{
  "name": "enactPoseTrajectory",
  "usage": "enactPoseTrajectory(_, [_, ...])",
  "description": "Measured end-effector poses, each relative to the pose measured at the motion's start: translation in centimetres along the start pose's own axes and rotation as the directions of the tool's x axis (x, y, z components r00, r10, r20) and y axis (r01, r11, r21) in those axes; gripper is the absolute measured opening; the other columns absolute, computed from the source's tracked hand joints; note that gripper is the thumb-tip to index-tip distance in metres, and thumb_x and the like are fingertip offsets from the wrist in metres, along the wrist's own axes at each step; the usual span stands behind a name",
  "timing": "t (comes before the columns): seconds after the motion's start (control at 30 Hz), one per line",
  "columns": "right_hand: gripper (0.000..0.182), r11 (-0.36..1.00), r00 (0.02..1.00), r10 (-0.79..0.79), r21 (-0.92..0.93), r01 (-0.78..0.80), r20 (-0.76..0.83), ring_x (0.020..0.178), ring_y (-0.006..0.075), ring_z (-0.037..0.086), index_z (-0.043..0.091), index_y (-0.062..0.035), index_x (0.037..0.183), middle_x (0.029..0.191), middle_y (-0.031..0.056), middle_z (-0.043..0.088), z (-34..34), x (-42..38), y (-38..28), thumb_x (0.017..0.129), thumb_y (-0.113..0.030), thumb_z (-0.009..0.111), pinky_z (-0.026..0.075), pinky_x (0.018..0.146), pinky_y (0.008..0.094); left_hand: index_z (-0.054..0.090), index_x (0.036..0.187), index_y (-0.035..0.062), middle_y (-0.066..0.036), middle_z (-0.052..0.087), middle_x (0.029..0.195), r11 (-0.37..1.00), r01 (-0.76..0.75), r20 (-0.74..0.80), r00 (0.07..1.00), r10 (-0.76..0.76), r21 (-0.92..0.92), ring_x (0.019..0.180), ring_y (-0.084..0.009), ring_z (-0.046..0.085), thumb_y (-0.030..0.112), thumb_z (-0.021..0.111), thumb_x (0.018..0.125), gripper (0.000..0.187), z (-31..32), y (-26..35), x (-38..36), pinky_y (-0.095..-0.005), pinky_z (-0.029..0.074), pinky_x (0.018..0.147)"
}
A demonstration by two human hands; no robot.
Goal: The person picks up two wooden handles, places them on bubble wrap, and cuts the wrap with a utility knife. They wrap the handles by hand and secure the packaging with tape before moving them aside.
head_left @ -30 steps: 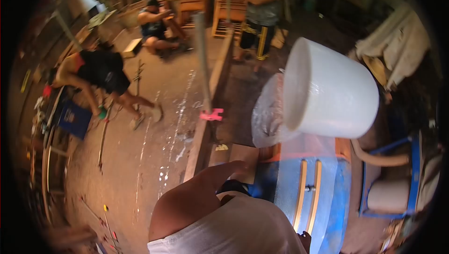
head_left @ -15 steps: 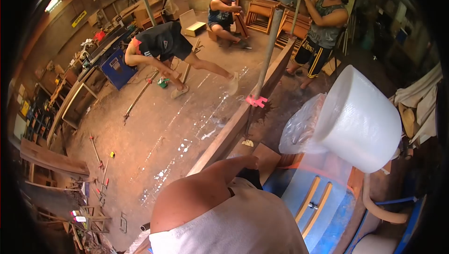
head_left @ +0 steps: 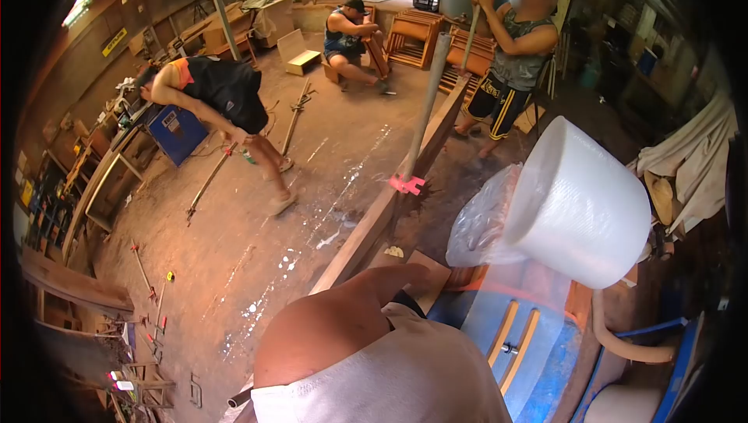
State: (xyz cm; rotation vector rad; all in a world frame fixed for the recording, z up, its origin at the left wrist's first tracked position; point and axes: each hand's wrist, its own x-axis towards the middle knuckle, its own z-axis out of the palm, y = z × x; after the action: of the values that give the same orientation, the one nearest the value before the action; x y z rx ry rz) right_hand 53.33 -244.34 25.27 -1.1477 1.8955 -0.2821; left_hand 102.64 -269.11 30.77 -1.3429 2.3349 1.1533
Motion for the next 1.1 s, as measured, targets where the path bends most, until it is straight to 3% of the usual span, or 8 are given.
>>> enactPoseTrajectory(0.17, [0.032, 0.999, 1.0, 0.01, -0.054, -0.008, 0.021, 0.061, 0.0175, 0.055, 0.061, 0.0021, 0.076, 0.067, 0.0093, 0.059, -1.6, 2.5, -2.7, 0.069, -0.025, 0.076, 0.045, 0.059, 0.0339, 0.062, 0.095, -0.0001, -0.022, 0.059, 0.102, 0.926, -0.333, -0.134, 0.924, 0.358, 0.179, 0.096, -0.035, 0.057, 0.029, 0.054, 0.075, 0.036, 2.5, -3.6, 6.2, -0.0423, 0.045, 0.082])
enactPoseTrajectory(0.3, [0.032, 0.995, 0.997, 0.018, -0.102, -0.011, 0.07, 0.061, 0.0174, 0.055, 0.061, 0.002, 0.075, 0.066, 0.0093, 0.059, -1.5, 4.2, -4.1, 0.069, -0.025, 0.076, 0.045, 0.059, 0.034, 0.062, 0.095, 0.0003, -0.022, 0.059, 0.101, 0.951, -0.224, -0.104, 0.963, 0.25, 0.211, 0.095, -0.0348, 0.057, 0.03, 0.053, 0.076, 0.036, 1.5, -2.0, 3.8, -0.0424, 0.045, 0.081])
enactPoseTrajectory(0.37, [0.032, 0.994, 0.995, 0.032, -0.109, -0.021, 0.095, 0.061, 0.0174, 0.055, 0.061, 0.0019, 0.075, 0.066, 0.0093, 0.059, -0.4, 4.5, -4.0, 0.069, -0.026, 0.076, 0.045, 0.059, 0.034, 0.062, 0.095, 0.0001, -0.022, 0.059, 0.102, 1.0, -0.021, -0.094, 0.995, 0.023, 0.023, 0.095, -0.0348, 0.058, 0.032, 0.053, 0.076, 0.038, 1.0, -0.9, 0.8, -0.0431, 0.045, 0.08])
enactPoseTrajectory(0.57, [0.032, 0.991, 0.99, 0.092, -0.105, -0.08, 0.109, 0.061, 0.0174, 0.055, 0.061, 0.0017, 0.074, 0.066, 0.0092, 0.059, 0.8, 3.6, -2.6, 0.069, -0.027, 0.076, 0.045, 0.058, 0.0342, 0.064, 0.099, 0.0063, -0.021, 0.061, 0.099, 0.993, 0.114, -0.139, 0.983, -0.118, -0.034, 0.093, -0.0347, 0.059, 0.036, 0.062, 0.071, 0.041, 2.8, -3.6, -5.2, -0.0429, 0.046, 0.08])
enactPoseTrajectory(0.63, [0.033, 0.989, 0.987, 0.135, -0.071, -0.129, 0.088, 0.061, 0.0173, 0.055, 0.061, 0.0017, 0.074, 0.066, 0.0092, 0.059, 1.4, 2.0, -1.0, 0.069, -0.027, 0.076, 0.045, 0.058, 0.0343, 0.059, 0.109, 0.0052, -0.019, 0.059, 0.108, 0.978, 0.21, -0.061, 0.976, -0.208, 0.02, 0.102, -0.0348, 0.055, 0.037, 0.059, 0.075, 0.046, 3.9, -5.3, -4.8, -0.0409, 0.043, 0.088])
enactPoseTrajectory(0.9, [0.033, 0.885, 0.909, 0.417, 0.234, -0.403, -0.013, 0.062, 0.0173, 0.055, 0.061, 0.0014, 0.073, 0.066, 0.0091, 0.06, 7.1, -9.3, 6.6, 0.069, -0.028, 0.076, 0.045, 0.058, 0.0345, 0.056, 0.112, 0.0047, -0.019, 0.057, 0.112, 0.996, 0.083, -0.073, 0.994, -0.08, 0.043, 0.106, -0.0333, 0.053, 0.038, 0.059, 0.075, 0.05, 0.1, -2.2, -2.9, -0.0388, 0.041, 0.091])
enactPoseTrajectory(1.03, [0.036, 0.776, 0.815, 0.578, 0.329, -0.539, -0.028, 0.063, 0.021, 0.057, 0.065, 0.0013, 0.08, 0.071, 0.0111, 0.063, 11.0, -15.4, 7.0, 0.07, -0.031, 0.075, 0.045, 0.059, 0.0373, 0.052, 0.118, 0.0049, -0.017, 0.054, 0.118, 0.999, -0.026, 0.08, 0.997, 0.024, 0.029, 0.111, -0.0318, 0.051, 0.041, 0.06, 0.075, 0.057, -2.5, 1.6, 1.9, -0.0382, 0.039, 0.095])
enactPoseTrajectory(1.1, [0.04, 0.946, 0.942, 0.323, -0.002, -0.325, -0.086, 0.064, 0.0231, 0.059, 0.065, 0.0022, 0.084, 0.073, 0.0132, 0.064, 14.6, -16.1, 12.4, 0.07, -0.033, 0.075, 0.046, 0.06, 0.0389, 0.052, 0.119, 0.0049, -0.016, 0.053, 0.12, 0.966, -0.18, 0.182, 0.972, 0.146, 0.186, 0.111, -0.0311, 0.051, 0.039, 0.058, 0.077, 0.054, -3.2, 3.9, 4.4, -0.038, 0.039, 0.095])
